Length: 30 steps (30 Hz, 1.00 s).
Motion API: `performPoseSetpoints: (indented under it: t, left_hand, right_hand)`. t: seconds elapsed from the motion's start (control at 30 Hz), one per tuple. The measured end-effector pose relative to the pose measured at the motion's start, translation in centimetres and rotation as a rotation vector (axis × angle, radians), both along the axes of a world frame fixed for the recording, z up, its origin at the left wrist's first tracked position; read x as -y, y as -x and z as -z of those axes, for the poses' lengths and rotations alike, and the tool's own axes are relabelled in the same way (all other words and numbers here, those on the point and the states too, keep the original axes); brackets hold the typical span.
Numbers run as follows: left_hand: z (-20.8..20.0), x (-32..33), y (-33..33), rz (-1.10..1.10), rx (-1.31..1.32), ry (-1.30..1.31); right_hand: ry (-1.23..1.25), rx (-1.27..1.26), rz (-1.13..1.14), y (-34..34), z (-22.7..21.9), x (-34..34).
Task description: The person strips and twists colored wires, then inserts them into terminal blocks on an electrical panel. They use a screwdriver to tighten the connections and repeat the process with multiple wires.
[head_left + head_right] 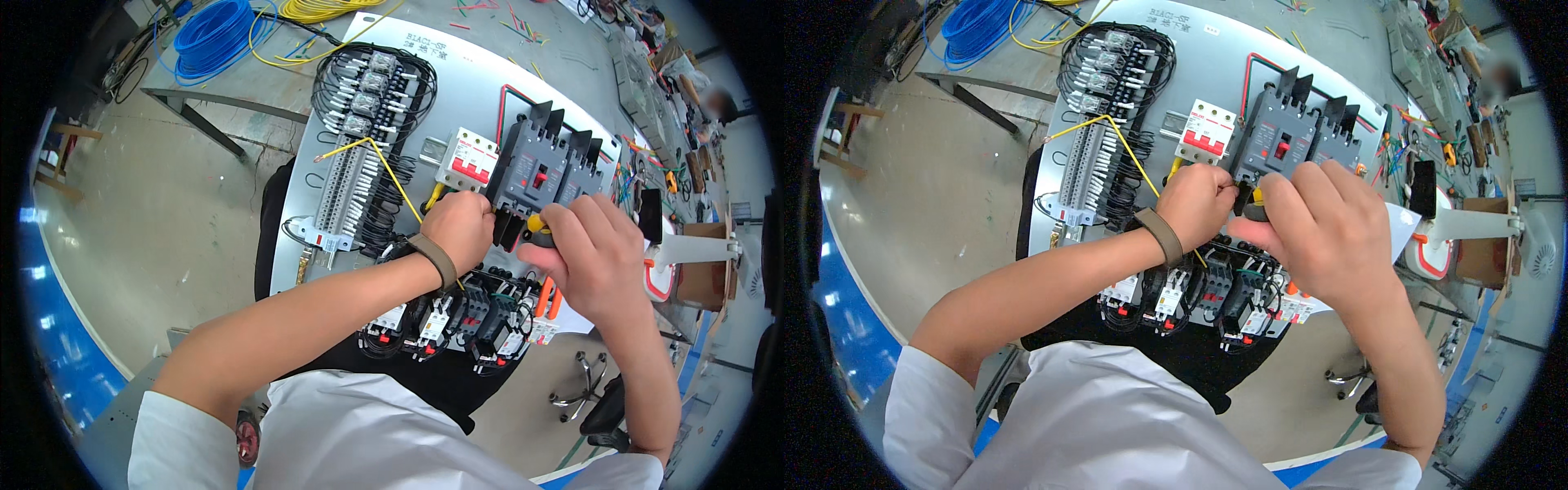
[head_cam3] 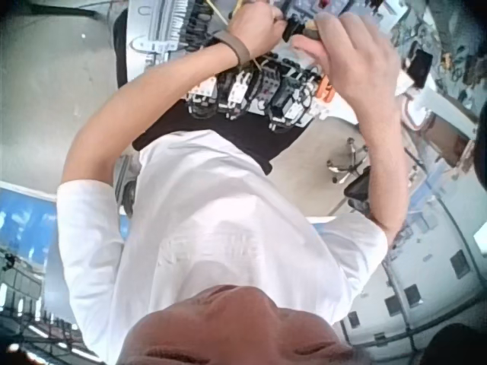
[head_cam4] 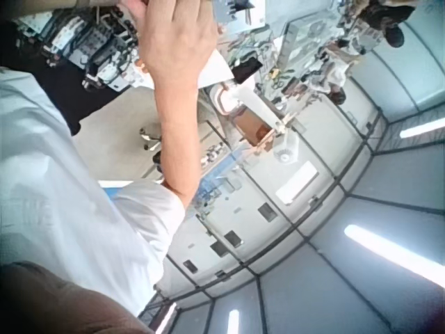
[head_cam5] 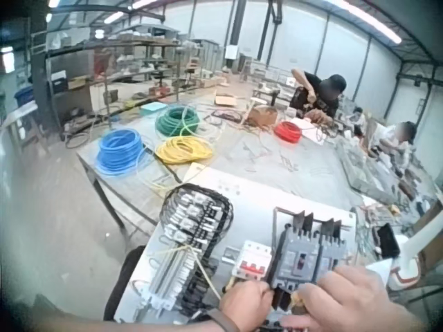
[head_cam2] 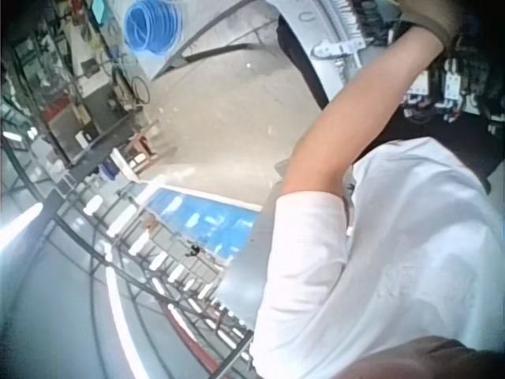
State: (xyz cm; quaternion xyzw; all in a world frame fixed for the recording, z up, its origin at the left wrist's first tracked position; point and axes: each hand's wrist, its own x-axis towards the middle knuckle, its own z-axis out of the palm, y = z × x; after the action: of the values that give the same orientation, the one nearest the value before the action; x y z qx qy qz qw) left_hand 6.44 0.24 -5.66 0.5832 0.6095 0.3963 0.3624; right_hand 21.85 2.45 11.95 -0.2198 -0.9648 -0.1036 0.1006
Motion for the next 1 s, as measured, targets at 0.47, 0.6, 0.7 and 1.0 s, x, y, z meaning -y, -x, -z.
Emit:
performPoseSetpoints:
  t: [0.47,0.6,0.7,1.0]
  left_hand:
    - [-0.2,0.4,0.2,-0.01,-0.026,-0.006]
    - [-0.3,-0.1,0.4,0.039,-0.035,0.009]
    - [-1.4,0.2,0.7,0.085,-0.03,0.072]
    - [-2.3,0.2,0.4,0.068,-0.083,0.117]
  right_hand:
    - [0.924,0.68,-0.062,4.5,-4.0,-4.8]
    - [1.305,0.717,0.073,6.1,-5.0,-5.7]
    - [1.267,0.917,0.027,7.4,-4.2,-6.3]
    - [1.4,0.689,-0.036,5.8,-3.8,-6.7]
